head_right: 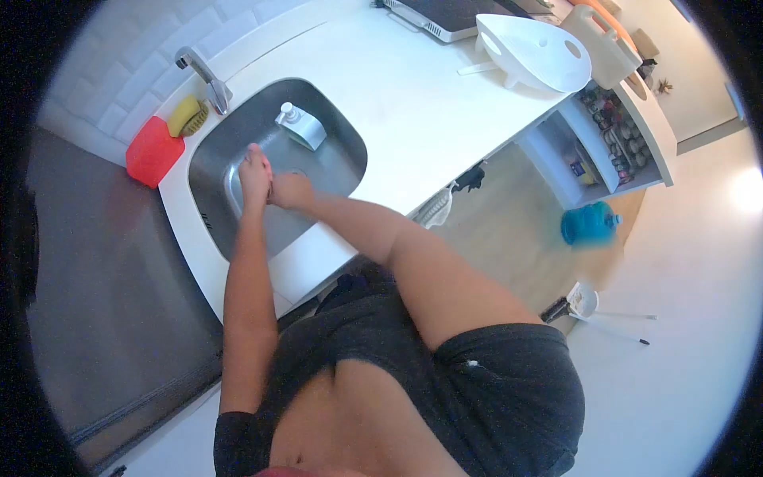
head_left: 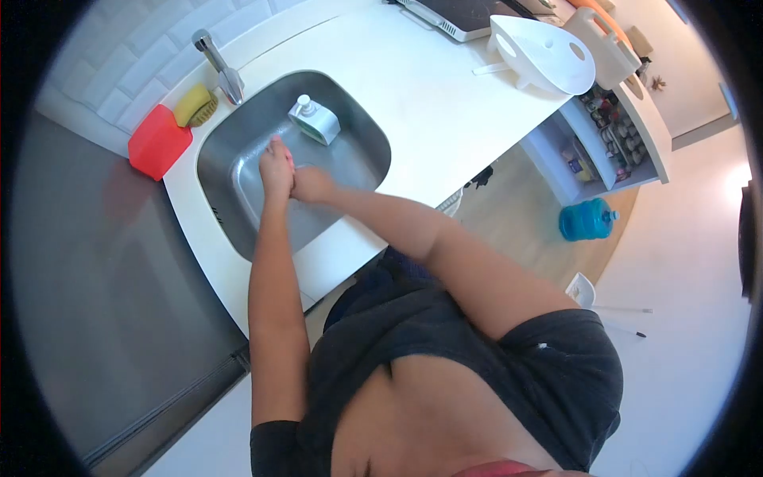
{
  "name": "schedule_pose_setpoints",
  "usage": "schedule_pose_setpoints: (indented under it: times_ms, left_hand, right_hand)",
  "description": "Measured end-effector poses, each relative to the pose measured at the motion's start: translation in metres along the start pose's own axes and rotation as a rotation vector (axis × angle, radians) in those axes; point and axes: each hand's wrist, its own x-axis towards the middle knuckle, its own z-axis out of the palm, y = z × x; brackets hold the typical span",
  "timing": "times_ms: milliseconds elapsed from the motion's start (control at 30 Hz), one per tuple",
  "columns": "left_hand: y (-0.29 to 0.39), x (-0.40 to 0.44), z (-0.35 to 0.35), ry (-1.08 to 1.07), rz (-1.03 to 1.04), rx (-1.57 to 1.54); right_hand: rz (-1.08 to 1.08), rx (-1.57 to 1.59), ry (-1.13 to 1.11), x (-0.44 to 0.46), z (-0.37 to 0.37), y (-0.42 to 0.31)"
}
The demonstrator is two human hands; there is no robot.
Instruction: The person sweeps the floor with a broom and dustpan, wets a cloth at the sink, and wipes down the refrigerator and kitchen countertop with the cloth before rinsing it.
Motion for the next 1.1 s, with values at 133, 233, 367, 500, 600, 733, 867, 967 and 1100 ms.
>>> schedule_pose_setpoints:
  times_ms: [133,233,367,500,600,733,867,967,1100]
  left_hand:
    - [-0.006,0.008,-0.018,-0.19,-0.095,-0.678]
    - [0.021,-0.008,-0.024,-0.298,-0.042,-0.906]
    - [0.034,-0.015,-0.018,-0.452,-0.051,-0.918]
    - [-0.043,0.041,-0.038,-0.4,0.052,0.298]
    - [-0.021,0.007,-0.049,-0.204,0.06,0.903]
    - [-0.043,0.023,-0.055,-0.239,0.079,0.77]
    - [-0.004,0.004,-0.039,-0.167,-0.006,0.914]
    - [0.012,-0.003,-0.02,-0.153,0.029,1.066]
    - [0.022,-0.003,0.001,-0.262,0.027,1.171]
  right_hand:
    - [-0.253,0.333,-0.021,-0.011,-0.037,0.018]
    - [-0.263,0.484,0.08,-0.005,-0.051,0.036]
    - [-0.212,0.679,0.156,-0.035,-0.087,0.03]
    - [-0.316,0.501,0.471,-0.06,-0.138,0.043]
    - [-0.296,0.295,0.561,-0.117,-0.186,0.038]
    - [-0.447,-0.142,0.469,-0.159,-0.189,0.072]
    - [-0.313,-0.418,0.322,-0.167,-0.104,0.104]
    - [-0.232,-0.681,0.468,-0.175,-0.058,0.118]
    - [-0.234,-0.606,0.496,-0.164,-0.065,0.135]
